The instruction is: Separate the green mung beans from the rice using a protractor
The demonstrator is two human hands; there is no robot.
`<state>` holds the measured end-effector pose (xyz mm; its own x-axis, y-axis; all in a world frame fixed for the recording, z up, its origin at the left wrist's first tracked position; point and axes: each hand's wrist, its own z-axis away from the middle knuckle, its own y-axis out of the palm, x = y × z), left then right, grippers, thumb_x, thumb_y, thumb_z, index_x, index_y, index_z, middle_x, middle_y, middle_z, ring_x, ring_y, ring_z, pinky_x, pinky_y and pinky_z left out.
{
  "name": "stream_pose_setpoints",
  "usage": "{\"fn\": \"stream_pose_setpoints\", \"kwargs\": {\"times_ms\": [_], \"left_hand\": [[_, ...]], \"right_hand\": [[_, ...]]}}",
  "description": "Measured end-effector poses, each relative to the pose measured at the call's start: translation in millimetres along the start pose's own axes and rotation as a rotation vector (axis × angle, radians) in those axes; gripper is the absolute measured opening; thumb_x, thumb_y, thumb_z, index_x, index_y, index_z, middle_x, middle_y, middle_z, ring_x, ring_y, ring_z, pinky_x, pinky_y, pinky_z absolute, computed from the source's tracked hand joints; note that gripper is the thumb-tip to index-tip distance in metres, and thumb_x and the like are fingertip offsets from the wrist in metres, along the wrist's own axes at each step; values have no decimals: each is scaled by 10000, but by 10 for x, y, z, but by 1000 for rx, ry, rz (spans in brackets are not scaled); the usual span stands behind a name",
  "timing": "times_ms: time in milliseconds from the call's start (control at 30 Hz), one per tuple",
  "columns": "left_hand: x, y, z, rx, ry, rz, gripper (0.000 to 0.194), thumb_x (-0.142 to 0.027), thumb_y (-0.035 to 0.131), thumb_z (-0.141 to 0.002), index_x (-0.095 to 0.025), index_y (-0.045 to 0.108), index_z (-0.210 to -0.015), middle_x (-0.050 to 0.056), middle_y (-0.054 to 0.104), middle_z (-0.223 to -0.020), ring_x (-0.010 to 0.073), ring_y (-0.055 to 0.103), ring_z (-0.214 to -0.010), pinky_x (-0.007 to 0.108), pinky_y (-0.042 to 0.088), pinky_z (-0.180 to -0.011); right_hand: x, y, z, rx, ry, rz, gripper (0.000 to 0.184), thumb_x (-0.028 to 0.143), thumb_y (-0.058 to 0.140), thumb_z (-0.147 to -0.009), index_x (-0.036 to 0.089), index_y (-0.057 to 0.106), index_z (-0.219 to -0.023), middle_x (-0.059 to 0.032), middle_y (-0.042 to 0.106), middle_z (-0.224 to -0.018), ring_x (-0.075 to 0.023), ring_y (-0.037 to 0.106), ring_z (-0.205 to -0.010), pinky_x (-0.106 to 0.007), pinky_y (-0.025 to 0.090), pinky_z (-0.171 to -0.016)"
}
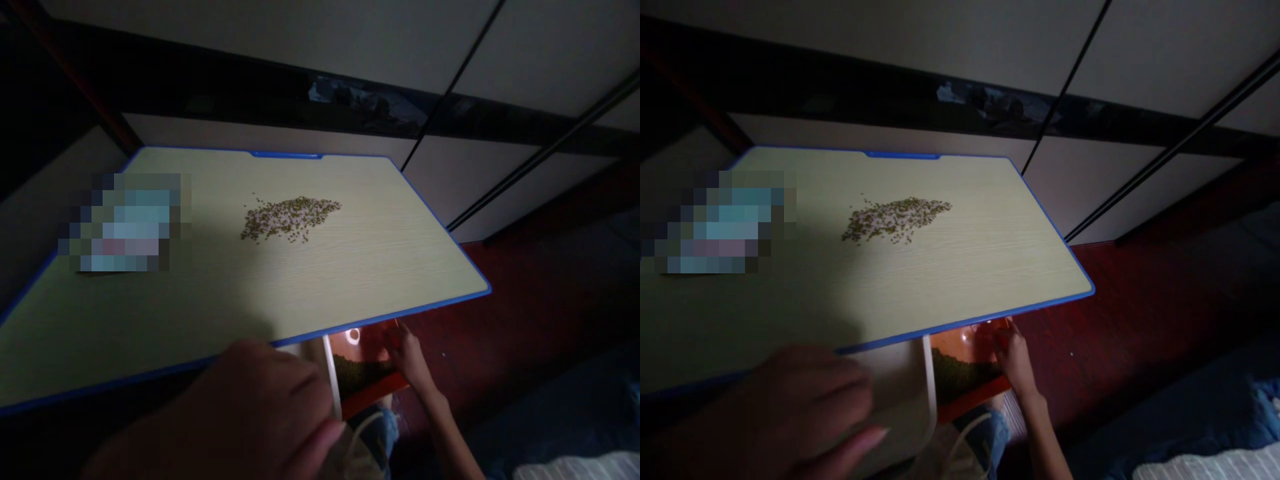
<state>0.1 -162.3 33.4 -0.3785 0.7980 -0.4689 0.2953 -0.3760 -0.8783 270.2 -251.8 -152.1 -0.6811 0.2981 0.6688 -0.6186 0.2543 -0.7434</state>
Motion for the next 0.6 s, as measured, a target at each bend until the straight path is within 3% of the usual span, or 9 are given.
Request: {"fn": "stream_pose_setpoints", "kwargs": {"times_ms": [133,233,300,433,500,600], "left_hand": [[-151,631,99,200,-168,-66,244,-301,390,-830,-274,619,-751,11,686,-713,191,603,-593,337,430,-527],[-154,1024,191,299,-317,-45,222,-359,461,-794,-260,619,-914,36,701,-862,242,644,-743,371,496,-626],[-140,1232,280,331,-322,-15,262,-391,508,-764,-237,621,-943,60,691,-931,250,639,-824,368,519,-675],[-99,1508,416,345,-312,-56,314,-383,529,-758,-218,610,-1012,107,642,-1074,270,576,-1013,342,528,-742],[-70,1580,436,429,-297,-51,347,-367,564,-735,-207,598,-1041,118,619,-1121,293,548,-1056,358,532,-748],[-36,1635,436,423,-248,-40,334,-320,526,-770,-196,575,-1076,108,609,-1136,266,540,-1054,391,479,-868]], "right_hand": [[-28,-3,5,8,6,95,257,205,423,-765,136,671,-773,-152,687,-824,-207,642,-620,-270,458,-549],[-53,1,9,-3,26,139,281,219,405,-777,114,661,-819,-159,692,-781,-212,642,-602,-264,441,-531],[-57,-1,10,-13,39,154,291,245,402,-783,109,659,-797,-159,690,-747,-217,640,-588,-266,433,-521],[-45,-57,-3,-28,52,158,298,268,402,-787,126,664,-791,-144,695,-733,-225,649,-605,-266,433,-531],[-47,-106,-21,-41,59,157,310,265,395,-784,126,671,-806,-148,702,-753,-237,660,-637,-270,441,-546],[-85,-170,-59,-51,65,158,334,265,386,-774,113,680,-817,-150,708,-747,-241,668,-641,-264,445,-540]]}}
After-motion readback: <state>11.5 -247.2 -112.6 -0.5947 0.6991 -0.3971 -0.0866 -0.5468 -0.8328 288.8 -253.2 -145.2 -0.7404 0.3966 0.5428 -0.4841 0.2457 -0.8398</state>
